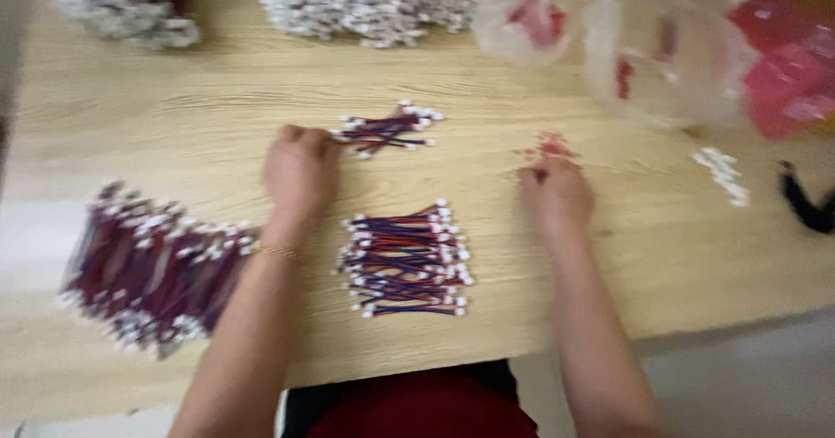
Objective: Bundling small electronic wire harnesses together using rubber bands
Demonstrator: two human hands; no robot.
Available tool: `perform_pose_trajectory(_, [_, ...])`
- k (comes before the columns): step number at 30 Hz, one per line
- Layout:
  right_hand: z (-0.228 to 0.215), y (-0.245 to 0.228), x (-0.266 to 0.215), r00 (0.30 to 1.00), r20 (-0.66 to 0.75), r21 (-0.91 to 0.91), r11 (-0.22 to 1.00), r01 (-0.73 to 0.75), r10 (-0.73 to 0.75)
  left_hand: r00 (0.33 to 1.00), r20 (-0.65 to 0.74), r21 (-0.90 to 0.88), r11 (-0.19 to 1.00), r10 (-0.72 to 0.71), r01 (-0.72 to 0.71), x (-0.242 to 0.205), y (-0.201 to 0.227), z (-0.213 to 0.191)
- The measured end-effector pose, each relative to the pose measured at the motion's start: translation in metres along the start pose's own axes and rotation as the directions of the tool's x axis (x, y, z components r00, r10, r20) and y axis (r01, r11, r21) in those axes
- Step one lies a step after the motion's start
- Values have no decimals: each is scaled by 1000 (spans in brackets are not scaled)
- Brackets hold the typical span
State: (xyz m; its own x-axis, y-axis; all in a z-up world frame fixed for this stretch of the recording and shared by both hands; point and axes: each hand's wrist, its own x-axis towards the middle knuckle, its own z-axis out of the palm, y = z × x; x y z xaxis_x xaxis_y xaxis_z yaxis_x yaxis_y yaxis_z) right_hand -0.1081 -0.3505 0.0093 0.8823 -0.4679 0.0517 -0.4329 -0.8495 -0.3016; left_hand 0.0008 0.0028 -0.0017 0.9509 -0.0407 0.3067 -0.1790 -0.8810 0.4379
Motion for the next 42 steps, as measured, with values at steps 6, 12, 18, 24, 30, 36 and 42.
perform_pose_trajectory(6, [-6,0,-9,999,28,-46,999,19,-18,998,-15,-7,998,-66,66,-2,-2,10])
perform_pose_trajectory(12, [7,17,-2,1000,-20,-92,996,-15,14,990,82,-180,975,-114,127,-9,-5,-4])
perform_pose_trajectory(18, [-19,-8,-14,997,50,-1,998,-61,61,951,118,-688,668,-285,285,-44,23,-57])
perform_pose_trajectory(24, [-33,-34,-41,1000,14,398,917,15,-22,897,267,-932,144,-354,334,-71,45,-60])
perform_pose_trajectory(30, [-62,-117,-100,953,-6,910,394,131,-303,850,457,-890,-127,-263,439,-97,59,-30])
perform_pose_trajectory(36, [-29,-144,-114,909,71,938,337,79,-410,854,455,-890,-93,-251,447,-115,71,-49])
perform_pose_trajectory(42, [-60,-163,-131,786,-211,659,510,553,-581,900,385,-920,-11,-203,391,-129,60,-59])
